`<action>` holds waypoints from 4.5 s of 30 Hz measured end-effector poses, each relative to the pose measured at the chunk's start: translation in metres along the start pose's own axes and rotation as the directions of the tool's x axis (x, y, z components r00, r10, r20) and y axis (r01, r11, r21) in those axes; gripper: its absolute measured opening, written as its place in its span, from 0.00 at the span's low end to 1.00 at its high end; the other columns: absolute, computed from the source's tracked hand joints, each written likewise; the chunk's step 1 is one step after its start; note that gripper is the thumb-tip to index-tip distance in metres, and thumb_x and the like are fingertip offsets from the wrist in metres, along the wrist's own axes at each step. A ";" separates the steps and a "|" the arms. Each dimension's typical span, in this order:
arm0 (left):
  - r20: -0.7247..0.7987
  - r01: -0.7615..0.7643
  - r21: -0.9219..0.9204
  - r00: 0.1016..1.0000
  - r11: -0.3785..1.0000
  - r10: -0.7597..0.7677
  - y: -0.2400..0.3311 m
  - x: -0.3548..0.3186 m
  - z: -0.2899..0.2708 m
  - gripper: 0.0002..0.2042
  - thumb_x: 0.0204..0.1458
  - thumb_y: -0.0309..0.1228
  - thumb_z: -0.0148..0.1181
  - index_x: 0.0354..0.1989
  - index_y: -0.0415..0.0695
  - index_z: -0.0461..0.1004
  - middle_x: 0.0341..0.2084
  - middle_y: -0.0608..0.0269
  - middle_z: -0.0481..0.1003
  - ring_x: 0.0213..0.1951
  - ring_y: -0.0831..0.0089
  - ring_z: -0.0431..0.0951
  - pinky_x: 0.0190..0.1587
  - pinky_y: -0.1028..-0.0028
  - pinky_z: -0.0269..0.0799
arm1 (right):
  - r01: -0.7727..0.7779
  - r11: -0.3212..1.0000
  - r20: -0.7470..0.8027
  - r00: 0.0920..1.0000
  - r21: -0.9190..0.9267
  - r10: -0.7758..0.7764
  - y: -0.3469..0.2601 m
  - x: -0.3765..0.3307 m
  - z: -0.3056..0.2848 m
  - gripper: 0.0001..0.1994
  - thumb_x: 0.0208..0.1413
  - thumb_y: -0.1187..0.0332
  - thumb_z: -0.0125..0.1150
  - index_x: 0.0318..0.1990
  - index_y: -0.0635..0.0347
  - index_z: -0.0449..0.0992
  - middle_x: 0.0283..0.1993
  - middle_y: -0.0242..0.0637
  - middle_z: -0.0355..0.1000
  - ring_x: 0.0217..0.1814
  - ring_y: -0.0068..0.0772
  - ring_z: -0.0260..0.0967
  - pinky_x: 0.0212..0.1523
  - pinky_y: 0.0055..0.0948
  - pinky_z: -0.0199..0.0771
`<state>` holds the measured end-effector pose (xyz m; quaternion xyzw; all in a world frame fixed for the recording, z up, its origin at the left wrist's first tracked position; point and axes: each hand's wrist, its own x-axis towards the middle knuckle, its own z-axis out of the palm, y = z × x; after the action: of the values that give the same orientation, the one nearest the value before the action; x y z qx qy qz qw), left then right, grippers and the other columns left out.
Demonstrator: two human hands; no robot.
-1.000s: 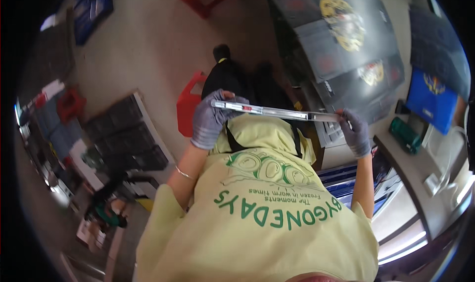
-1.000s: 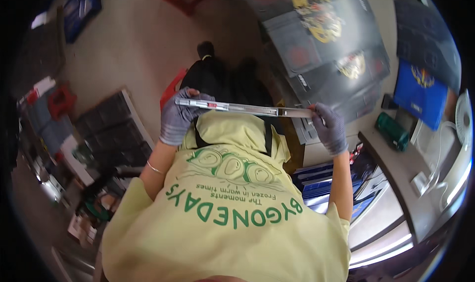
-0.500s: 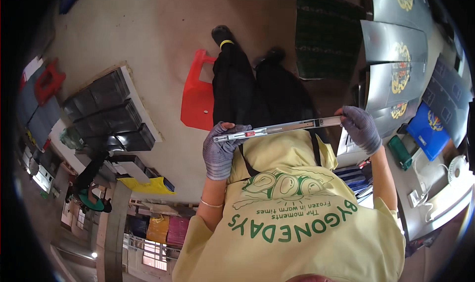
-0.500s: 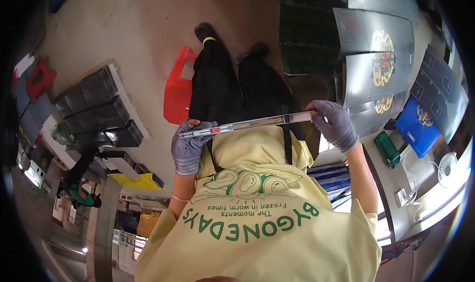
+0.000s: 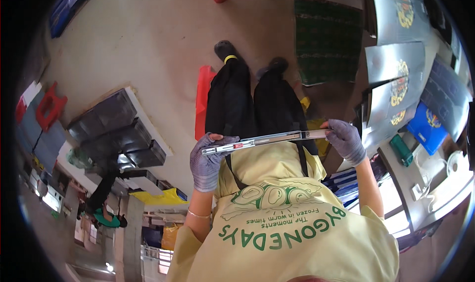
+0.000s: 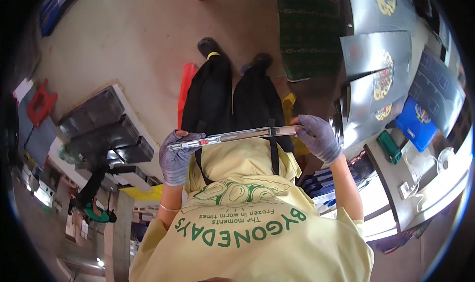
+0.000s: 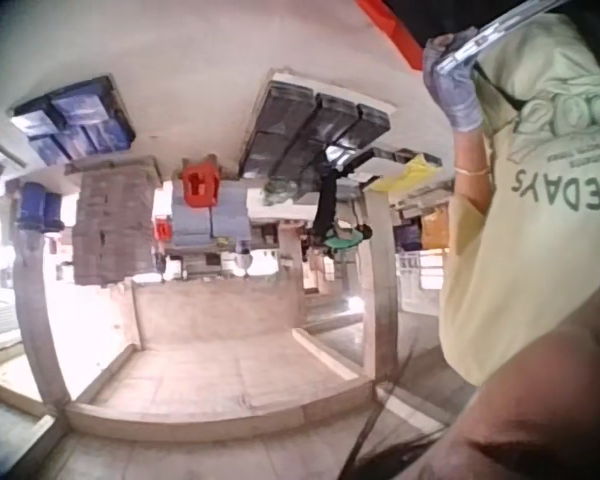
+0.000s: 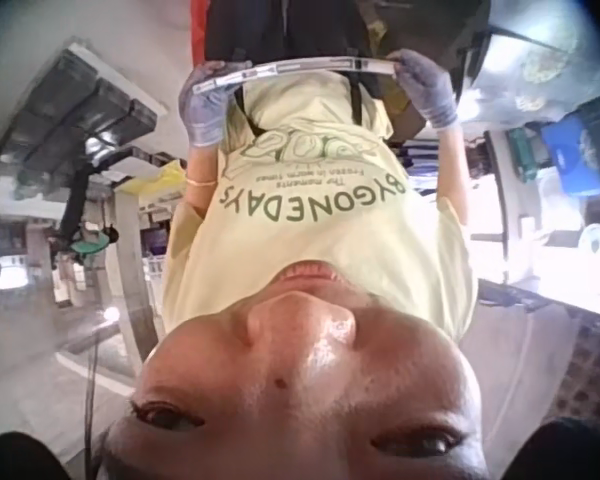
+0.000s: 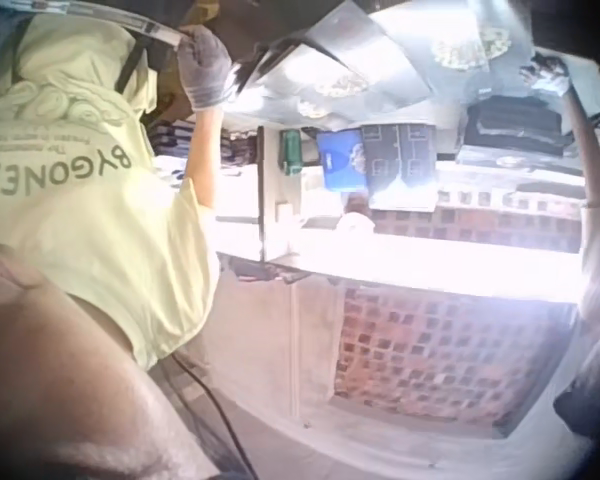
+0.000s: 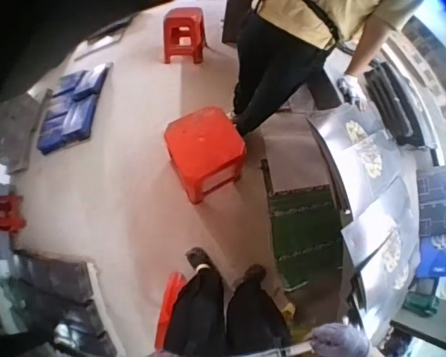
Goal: The person staples edges of folded cardboard sheets one by one using a manual stapler, then opens the stapler and reloads it with a strip of staples.
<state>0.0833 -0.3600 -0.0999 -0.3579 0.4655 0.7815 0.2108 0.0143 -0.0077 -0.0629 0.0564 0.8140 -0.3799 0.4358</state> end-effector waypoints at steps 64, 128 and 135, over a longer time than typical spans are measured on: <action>-0.061 0.253 0.543 0.963 0.801 -0.263 0.038 0.091 -0.005 0.09 0.50 0.22 0.48 0.34 0.33 0.74 0.31 0.61 0.75 0.34 0.75 0.74 0.39 0.80 0.69 | -0.128 0.972 0.102 0.989 0.197 0.110 0.029 0.091 0.055 0.16 0.47 0.60 0.61 0.41 0.57 0.73 0.32 0.42 0.72 0.38 0.48 0.70 0.40 0.39 0.69; 0.296 -0.416 0.908 0.717 -0.047 -0.631 0.127 0.153 -0.025 0.14 0.53 0.36 0.55 0.29 0.33 0.73 0.27 0.58 0.77 0.31 0.71 0.76 0.36 0.77 0.69 | -0.181 0.623 -0.207 0.842 0.761 0.498 -0.085 0.057 0.366 0.14 0.51 0.58 0.55 0.36 0.59 0.71 0.28 0.44 0.72 0.34 0.47 0.70 0.36 0.41 0.68; 0.234 -0.399 0.911 0.710 -0.107 -0.664 0.093 0.137 -0.001 0.11 0.50 0.32 0.54 0.31 0.34 0.75 0.27 0.60 0.74 0.33 0.72 0.74 0.37 0.77 0.66 | -0.285 0.539 -0.151 0.764 0.793 0.627 -0.040 0.023 0.378 0.17 0.53 0.54 0.53 0.25 0.60 0.69 0.18 0.48 0.68 0.24 0.53 0.69 0.25 0.46 0.67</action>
<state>-0.0679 -0.4057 -0.1504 0.1818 0.7172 0.2017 0.6418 0.2359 -0.2937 -0.1828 0.5212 0.6193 -0.5185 0.2757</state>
